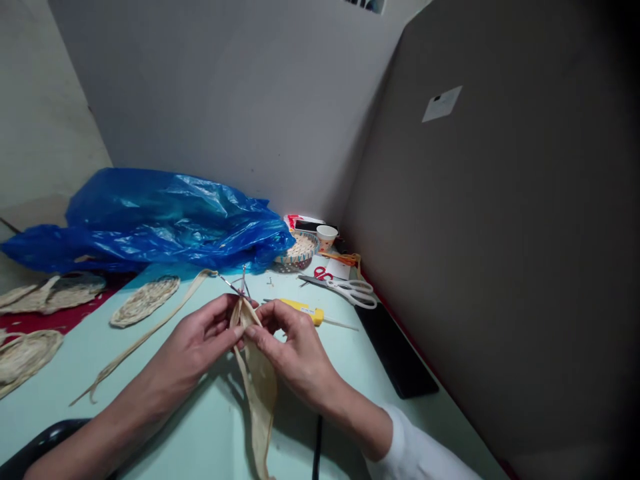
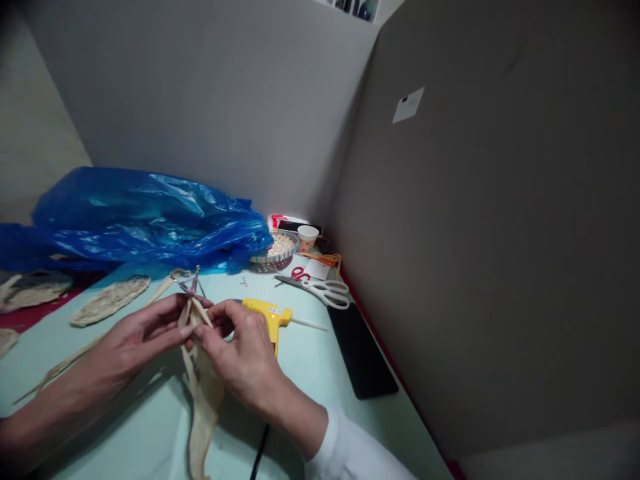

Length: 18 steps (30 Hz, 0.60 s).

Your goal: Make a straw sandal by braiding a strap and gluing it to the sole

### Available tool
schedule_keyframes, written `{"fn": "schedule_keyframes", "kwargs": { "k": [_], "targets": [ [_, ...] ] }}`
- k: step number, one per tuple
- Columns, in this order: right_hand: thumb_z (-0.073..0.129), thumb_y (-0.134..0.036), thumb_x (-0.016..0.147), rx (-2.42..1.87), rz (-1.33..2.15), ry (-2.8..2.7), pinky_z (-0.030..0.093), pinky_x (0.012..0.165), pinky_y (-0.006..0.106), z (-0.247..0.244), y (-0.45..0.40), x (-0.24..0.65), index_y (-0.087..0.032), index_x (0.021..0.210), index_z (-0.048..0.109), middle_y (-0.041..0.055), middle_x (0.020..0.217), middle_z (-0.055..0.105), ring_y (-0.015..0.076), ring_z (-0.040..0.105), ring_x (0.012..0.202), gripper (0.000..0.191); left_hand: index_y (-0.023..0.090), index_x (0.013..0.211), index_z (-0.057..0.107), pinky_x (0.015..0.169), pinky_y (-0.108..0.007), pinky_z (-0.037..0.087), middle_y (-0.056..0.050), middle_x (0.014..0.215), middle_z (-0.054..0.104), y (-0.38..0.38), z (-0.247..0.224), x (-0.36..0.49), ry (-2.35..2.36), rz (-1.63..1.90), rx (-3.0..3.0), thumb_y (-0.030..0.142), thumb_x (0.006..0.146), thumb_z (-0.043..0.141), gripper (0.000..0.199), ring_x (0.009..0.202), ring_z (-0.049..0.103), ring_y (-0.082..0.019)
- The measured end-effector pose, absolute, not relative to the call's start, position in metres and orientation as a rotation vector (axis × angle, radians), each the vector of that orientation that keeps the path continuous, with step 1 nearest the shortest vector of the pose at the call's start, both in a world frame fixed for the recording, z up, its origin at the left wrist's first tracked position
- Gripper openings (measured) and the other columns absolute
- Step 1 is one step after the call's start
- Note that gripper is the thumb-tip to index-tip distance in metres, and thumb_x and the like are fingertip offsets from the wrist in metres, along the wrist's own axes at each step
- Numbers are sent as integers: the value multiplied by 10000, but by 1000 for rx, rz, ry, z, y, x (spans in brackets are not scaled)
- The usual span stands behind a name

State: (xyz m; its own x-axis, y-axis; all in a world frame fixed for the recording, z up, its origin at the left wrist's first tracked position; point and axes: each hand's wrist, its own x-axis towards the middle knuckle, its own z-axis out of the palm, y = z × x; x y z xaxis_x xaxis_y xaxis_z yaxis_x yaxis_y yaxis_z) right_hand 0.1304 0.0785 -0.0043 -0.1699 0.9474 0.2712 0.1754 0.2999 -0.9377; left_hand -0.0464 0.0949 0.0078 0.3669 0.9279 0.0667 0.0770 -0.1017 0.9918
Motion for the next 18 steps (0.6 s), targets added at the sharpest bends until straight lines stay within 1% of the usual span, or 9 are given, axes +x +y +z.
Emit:
{"fn": "schedule_keyframes", "kwargs": {
  "k": [2, 4, 7, 9, 10, 14, 18],
  "targets": [
    [693, -505, 893, -1051, 1020, -1572, 444, 734, 296, -5, 78, 130, -168, 863, 664, 30, 824, 660, 168, 569, 754, 339, 243, 1123, 672, 875, -341, 602, -53, 1159, 779, 95, 6, -45, 956, 957, 1511, 423, 883, 696, 302, 1005, 730, -249],
    [699, -555, 879, -1046, 1056, -1563, 440, 739, 301, -6, 78, 129, -166, 865, 671, 31, 828, 656, 170, 563, 756, 390, 238, 1105, 673, 830, -341, 609, -57, 1150, 776, 96, 4, -44, 967, 965, 1536, 412, 890, 676, 276, 943, 734, -242],
    [720, -584, 851, -1046, 1107, -1545, 429, 739, 297, -6, 79, 129, -169, 854, 678, 17, 806, 634, 165, 539, 747, 417, 230, 1127, 655, 887, -351, 597, -69, 1159, 769, 96, 0, -42, 982, 976, 1588, 377, 901, 629, 270, 1004, 727, -252],
    [740, -584, 831, -1059, 1131, -1534, 418, 727, 291, -7, 80, 129, -171, 834, 679, 3, 775, 609, 157, 513, 729, 418, 222, 1141, 646, 940, -359, 574, -78, 1165, 762, 96, -2, -42, 1000, 969, 1647, 350, 911, 597, 267, 1052, 711, -255],
    [749, -579, 825, -1066, 1144, -1533, 411, 721, 289, -7, 81, 130, -169, 824, 679, -4, 760, 595, 154, 499, 720, 415, 219, 1140, 646, 941, -365, 569, -82, 1164, 758, 96, -3, -43, 1016, 958, 1682, 340, 918, 582, 261, 1040, 708, -253],
    [767, -547, 814, -1036, 1273, -1509, 386, 694, 280, -9, 81, 132, -171, 799, 652, -25, 726, 544, 139, 451, 689, 393, 222, 1118, 648, 875, -389, 564, -84, 1127, 746, 92, -9, -43, 1099, 920, 1841, 337, 943, 536, 238, 918, 694, -246],
    [751, -482, 822, -1046, 1320, -1526, 367, 680, 285, -12, 81, 132, -187, 791, 589, -30, 730, 514, 145, 434, 690, 338, 243, 1006, 627, 820, -400, 530, -62, 985, 709, 86, -12, -38, 1195, 966, 1982, 341, 927, 525, 162, 883, 667, -269]
  ]
}}
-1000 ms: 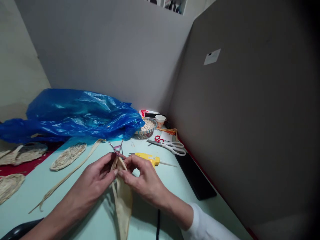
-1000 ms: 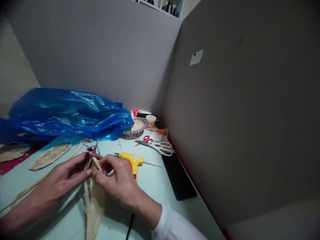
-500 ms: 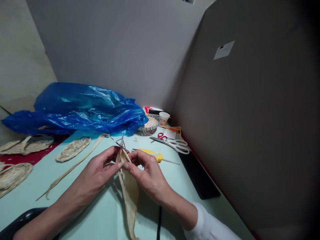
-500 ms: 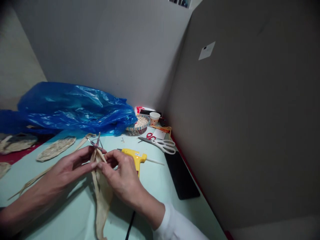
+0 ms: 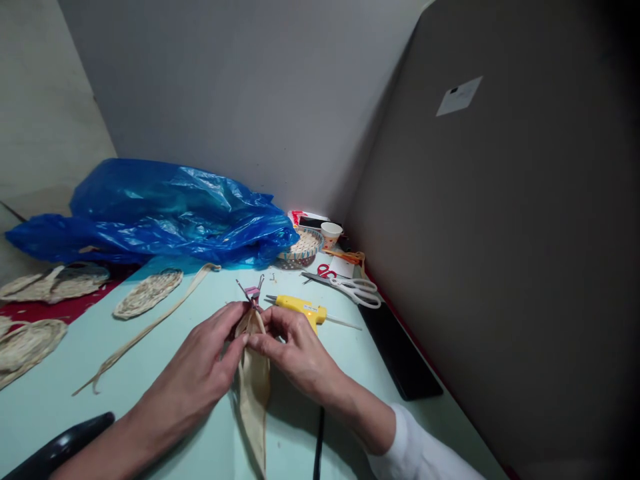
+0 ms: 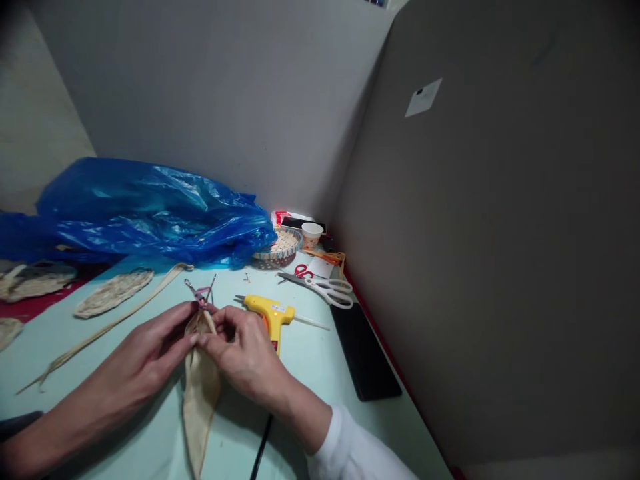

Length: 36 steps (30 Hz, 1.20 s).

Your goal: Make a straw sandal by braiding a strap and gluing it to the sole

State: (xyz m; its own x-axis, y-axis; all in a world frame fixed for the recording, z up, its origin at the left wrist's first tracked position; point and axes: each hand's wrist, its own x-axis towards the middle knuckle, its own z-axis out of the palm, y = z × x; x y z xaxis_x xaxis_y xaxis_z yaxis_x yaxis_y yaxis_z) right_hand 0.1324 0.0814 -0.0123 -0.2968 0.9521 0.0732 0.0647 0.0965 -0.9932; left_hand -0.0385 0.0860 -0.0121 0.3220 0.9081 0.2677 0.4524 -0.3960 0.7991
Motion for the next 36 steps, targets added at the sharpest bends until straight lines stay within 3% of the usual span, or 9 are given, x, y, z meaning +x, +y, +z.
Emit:
{"fn": "schedule_keyframes", "kwargs": {
  "k": [7, 14, 18, 20, 23, 29, 31, 33, 36],
  "targets": [
    [607, -251, 898, -1157, 1133, -1668, 363, 714, 304, -15, 79, 129, -216, 842, 518, -14, 802, 535, 174, 481, 754, 111, 265, 901, 500, 789, -461, 533, -68, 856, 576, 76, -13, -22, 1275, 1069, 2125, 268, 924, 351, 151, 835, 620, -304],
    [540, -161, 904, -1189, 887, -1808, 360, 732, 328, 1, 56, 119, -240, 820, 422, -8, 795, 509, 188, 463, 750, 165, 267, 874, 510, 764, -459, 557, -78, 842, 584, 74, -13, -24, 1288, 1095, 2121, 215, 799, 404, 140, 811, 634, -309],
    [565, -224, 926, -1150, 870, -1792, 406, 821, 341, 8, 57, 124, -234, 850, 480, 12, 877, 564, 202, 521, 863, 114, 256, 932, 564, 877, -443, 547, -89, 968, 654, 80, -13, -27, 1251, 1090, 1919, 336, 850, 481, 141, 940, 647, -300],
    [571, -271, 944, -1092, 1019, -1699, 438, 808, 325, 5, 64, 129, -235, 868, 505, 9, 880, 587, 194, 555, 859, 106, 254, 941, 587, 854, -421, 569, -80, 990, 694, 85, -10, -29, 1226, 1057, 1785, 398, 842, 558, 177, 922, 672, -288],
    [542, -308, 980, -970, 1271, -1501, 482, 788, 315, -1, 72, 132, -237, 927, 509, -6, 827, 601, 176, 597, 793, 95, 254, 968, 627, 786, -354, 614, -38, 918, 750, 91, -1, -34, 1146, 986, 1665, 429, 870, 603, 203, 853, 731, -248],
    [625, -401, 944, -1048, 1253, -1442, 499, 705, 288, -1, 74, 132, -226, 928, 539, -15, 797, 603, 161, 581, 735, 195, 318, 1023, 737, 736, -258, 599, 41, 761, 713, 87, 13, -45, 930, 980, 1067, 328, 833, 726, 190, 773, 721, -179],
    [697, -469, 891, -1093, 1257, -1391, 489, 607, 261, -1, 76, 132, -226, 906, 516, -44, 709, 564, 144, 566, 631, 304, 318, 1025, 765, 702, -263, 593, 29, 749, 694, 88, 12, -45, 955, 971, 1135, 411, 842, 732, 208, 760, 700, -191],
    [732, -525, 865, -1118, 1258, -1364, 459, 521, 233, -3, 80, 134, -234, 960, 521, -82, 620, 513, 124, 523, 526, 372, 314, 1059, 777, 786, -307, 594, 3, 863, 737, 90, 10, -44, 985, 930, 1362, 496, 847, 722, 285, 834, 695, -223],
    [697, -548, 904, -1095, 1260, -1434, 450, 482, 219, -5, 83, 137, -233, 1132, 597, -103, 558, 491, 98, 460, 437, 402, 312, 1088, 776, 901, -342, 533, -10, 1041, 776, 92, 5, -40, 1043, 886, 1711, 475, 866, 703, 285, 951, 673, -264]
  ]
}}
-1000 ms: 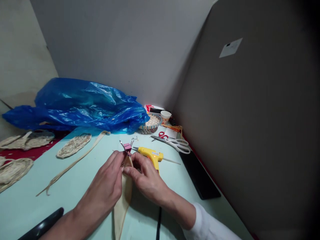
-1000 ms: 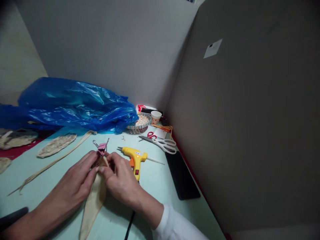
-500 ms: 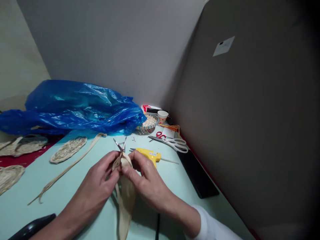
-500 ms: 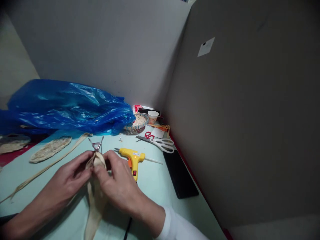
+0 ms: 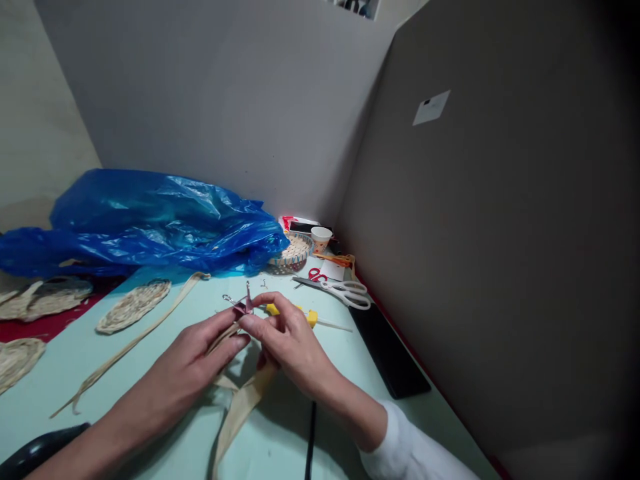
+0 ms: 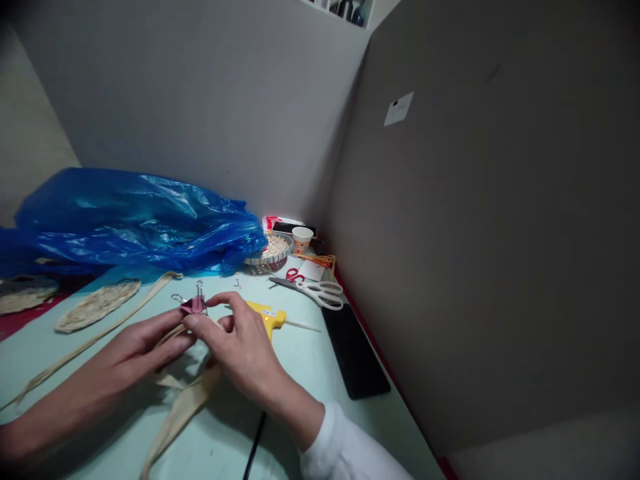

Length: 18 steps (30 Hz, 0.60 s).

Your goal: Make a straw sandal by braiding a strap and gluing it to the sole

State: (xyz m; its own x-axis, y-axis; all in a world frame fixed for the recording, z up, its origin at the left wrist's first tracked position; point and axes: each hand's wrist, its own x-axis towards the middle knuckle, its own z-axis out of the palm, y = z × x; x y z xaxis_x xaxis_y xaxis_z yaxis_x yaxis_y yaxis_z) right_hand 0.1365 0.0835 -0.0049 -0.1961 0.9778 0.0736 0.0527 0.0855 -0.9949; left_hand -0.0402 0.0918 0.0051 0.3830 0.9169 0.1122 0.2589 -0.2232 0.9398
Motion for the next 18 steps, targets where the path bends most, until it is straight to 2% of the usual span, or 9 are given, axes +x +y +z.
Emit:
{"fn": "schedule_keyframes", "kwargs": {
  "k": [4, 7, 9, 12, 14, 16, 18],
  "targets": [
    [618, -415, 982, -1094, 1091, -1594, 442, 523, 214, -2, 82, 137, -209, 1237, 674, -80, 525, 538, 99, 516, 453, 332, 282, 974, 789, 821, -317, 483, -17, 922, 773, 93, 0, -38, 1184, 977, 1702, 482, 802, 758, 265, 963, 651, -298],
    [650, -349, 943, -1084, 1050, -1452, 443, 501, 211, -2, 83, 135, -186, 1160, 668, -83, 530, 540, 101, 517, 452, 272, 267, 1057, 750, 729, -287, 464, 8, 752, 690, 93, 2, -35, 1199, 1071, 1536, 515, 802, 760, 356, 822, 612, -236],
    [672, -367, 907, -1001, 1154, -1266, 433, 450, 208, -3, 88, 135, -191, 1090, 618, -103, 515, 512, 94, 470, 408, 260, 265, 1151, 683, 662, -268, 448, 46, 645, 610, 90, 5, -32, 1142, 1088, 1404, 517, 849, 716, 395, 698, 561, -190],
    [649, -465, 881, -878, 1257, -1086, 421, 418, 197, -4, 100, 139, -218, 1045, 527, -109, 571, 511, 81, 437, 411, 320, 256, 1165, 613, 690, -277, 493, 68, 613, 559, 84, 9, -25, 1011, 1034, 1230, 470, 870, 683, 371, 643, 545, -159],
    [641, -518, 852, -835, 1289, -1017, 398, 412, 177, -3, 107, 144, -230, 1012, 486, -93, 664, 531, 66, 440, 451, 364, 239, 1072, 633, 625, -273, 492, 80, 604, 501, 80, 10, -22, 957, 955, 1166, 452, 841, 710, 324, 557, 475, -127],
    [668, -535, 813, -807, 1322, -955, 345, 397, 153, 1, 111, 150, -233, 969, 469, -82, 721, 532, 50, 422, 470, 394, 220, 890, 650, 519, -232, 425, 84, 599, 457, 78, 11, -21, 942, 880, 1150, 484, 812, 746, 292, 493, 380, -93],
    [713, -530, 782, -794, 1346, -929, 285, 386, 137, 6, 113, 156, -224, 934, 476, -84, 710, 523, 35, 381, 456, 415, 201, 751, 644, 458, -204, 347, 80, 582, 451, 77, 15, -22, 953, 824, 1172, 555, 780, 780, 380, 456, 321, -69]
  ]
}}
